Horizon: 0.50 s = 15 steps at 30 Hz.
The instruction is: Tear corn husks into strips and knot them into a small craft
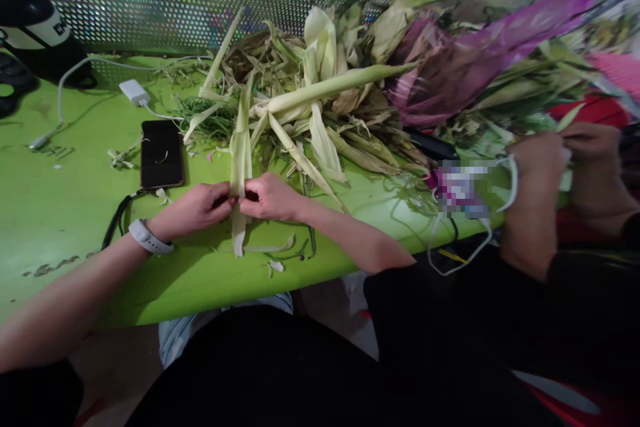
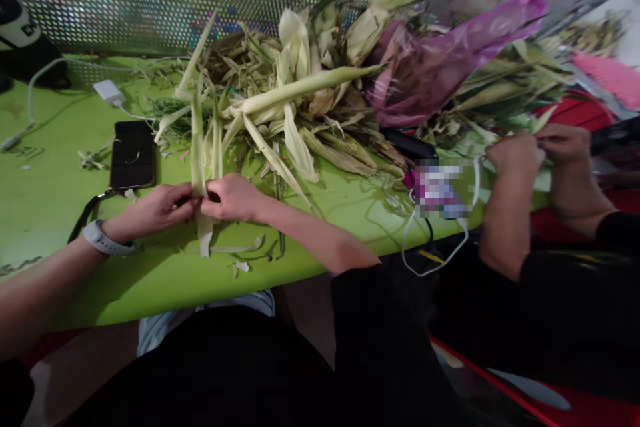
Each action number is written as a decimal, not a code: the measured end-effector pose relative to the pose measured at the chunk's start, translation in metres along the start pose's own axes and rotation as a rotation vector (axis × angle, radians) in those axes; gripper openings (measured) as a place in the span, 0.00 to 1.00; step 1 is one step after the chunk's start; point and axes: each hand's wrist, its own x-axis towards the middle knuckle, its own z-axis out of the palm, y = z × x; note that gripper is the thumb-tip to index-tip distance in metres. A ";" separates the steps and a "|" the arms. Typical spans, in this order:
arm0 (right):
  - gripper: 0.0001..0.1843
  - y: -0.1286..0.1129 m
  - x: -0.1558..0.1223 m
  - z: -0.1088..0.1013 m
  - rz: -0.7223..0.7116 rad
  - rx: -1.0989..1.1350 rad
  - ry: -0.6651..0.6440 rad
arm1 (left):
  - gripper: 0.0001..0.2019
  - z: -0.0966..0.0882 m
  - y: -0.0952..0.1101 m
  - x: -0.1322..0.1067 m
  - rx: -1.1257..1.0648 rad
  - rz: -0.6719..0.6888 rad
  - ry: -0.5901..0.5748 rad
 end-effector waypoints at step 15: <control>0.14 0.063 -0.001 -0.093 0.406 0.249 0.744 | 0.09 -0.076 -0.042 -0.014 0.076 -0.641 0.622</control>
